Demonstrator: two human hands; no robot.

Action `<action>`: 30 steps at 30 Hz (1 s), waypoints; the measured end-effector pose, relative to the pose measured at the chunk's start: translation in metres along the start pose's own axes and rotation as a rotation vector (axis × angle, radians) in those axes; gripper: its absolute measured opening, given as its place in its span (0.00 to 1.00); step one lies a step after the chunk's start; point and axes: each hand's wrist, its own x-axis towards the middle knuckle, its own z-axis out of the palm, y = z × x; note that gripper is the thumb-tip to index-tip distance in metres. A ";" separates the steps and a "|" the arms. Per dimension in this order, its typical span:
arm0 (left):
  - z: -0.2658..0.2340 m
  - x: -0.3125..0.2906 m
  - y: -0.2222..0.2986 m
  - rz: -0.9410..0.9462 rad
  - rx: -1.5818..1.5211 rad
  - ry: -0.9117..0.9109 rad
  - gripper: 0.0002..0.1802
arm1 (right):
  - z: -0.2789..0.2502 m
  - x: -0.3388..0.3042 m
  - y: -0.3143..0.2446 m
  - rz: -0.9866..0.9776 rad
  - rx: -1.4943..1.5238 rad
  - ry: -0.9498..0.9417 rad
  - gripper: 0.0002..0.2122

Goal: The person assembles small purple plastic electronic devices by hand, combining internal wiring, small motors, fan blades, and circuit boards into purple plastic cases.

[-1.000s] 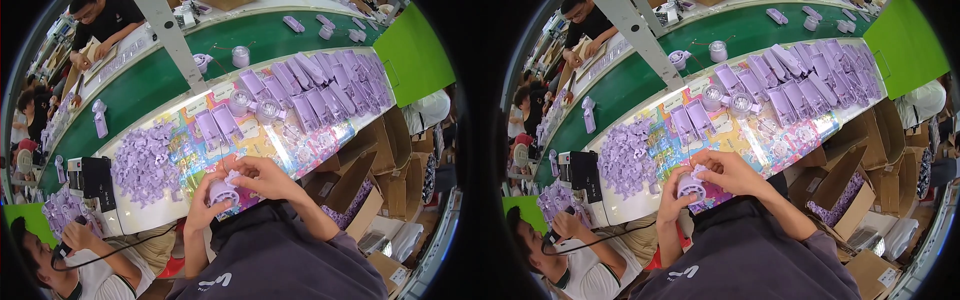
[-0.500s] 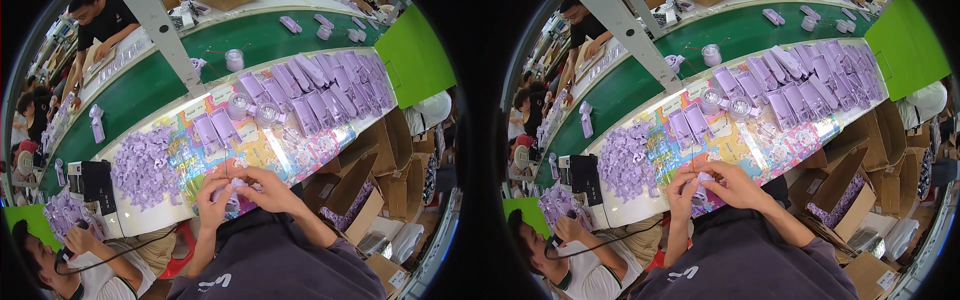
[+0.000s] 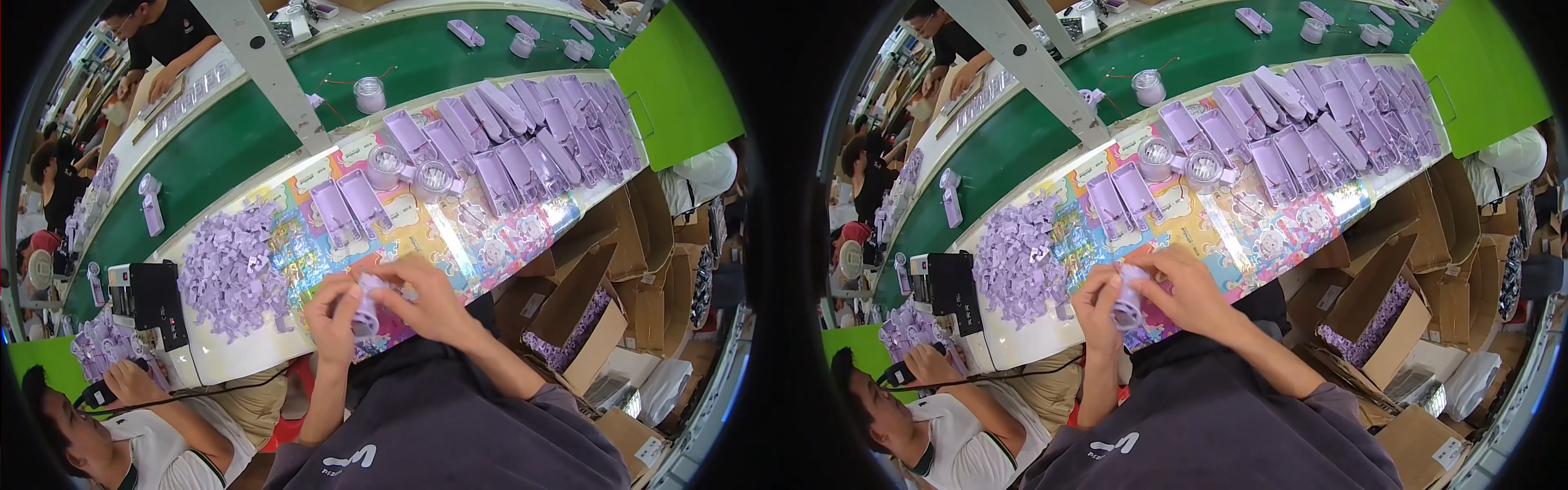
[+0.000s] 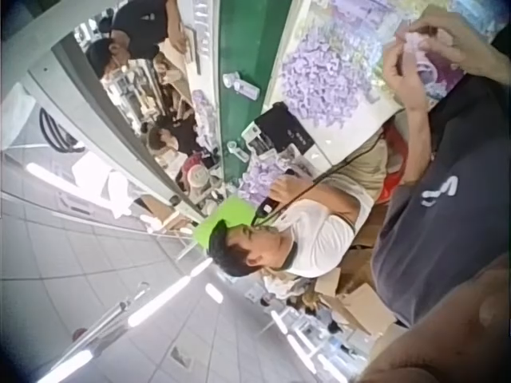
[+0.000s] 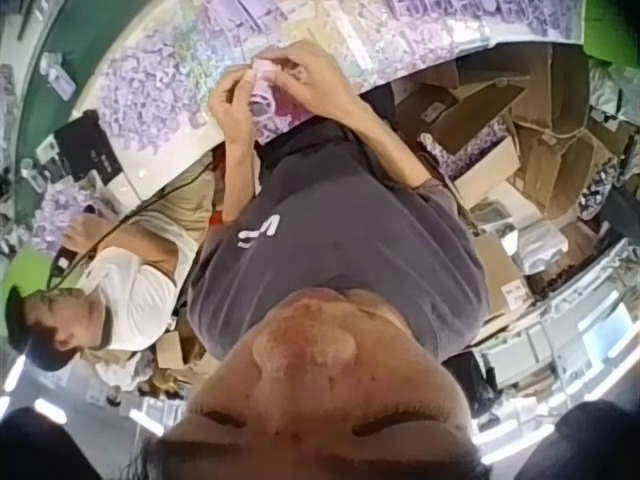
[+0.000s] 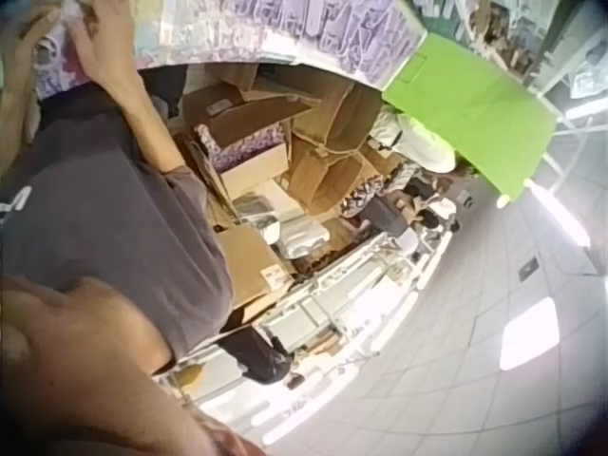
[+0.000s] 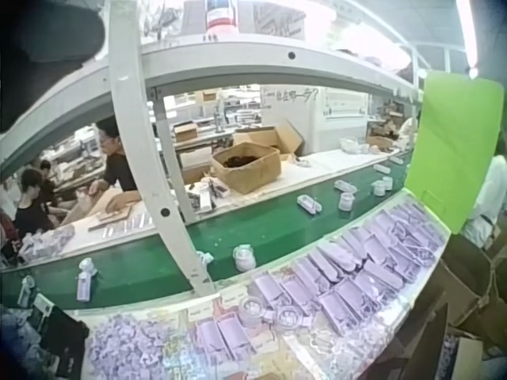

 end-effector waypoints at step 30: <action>-0.057 0.053 0.009 0.417 0.918 -0.314 0.20 | -0.033 0.001 0.022 -0.004 -0.302 -0.071 0.29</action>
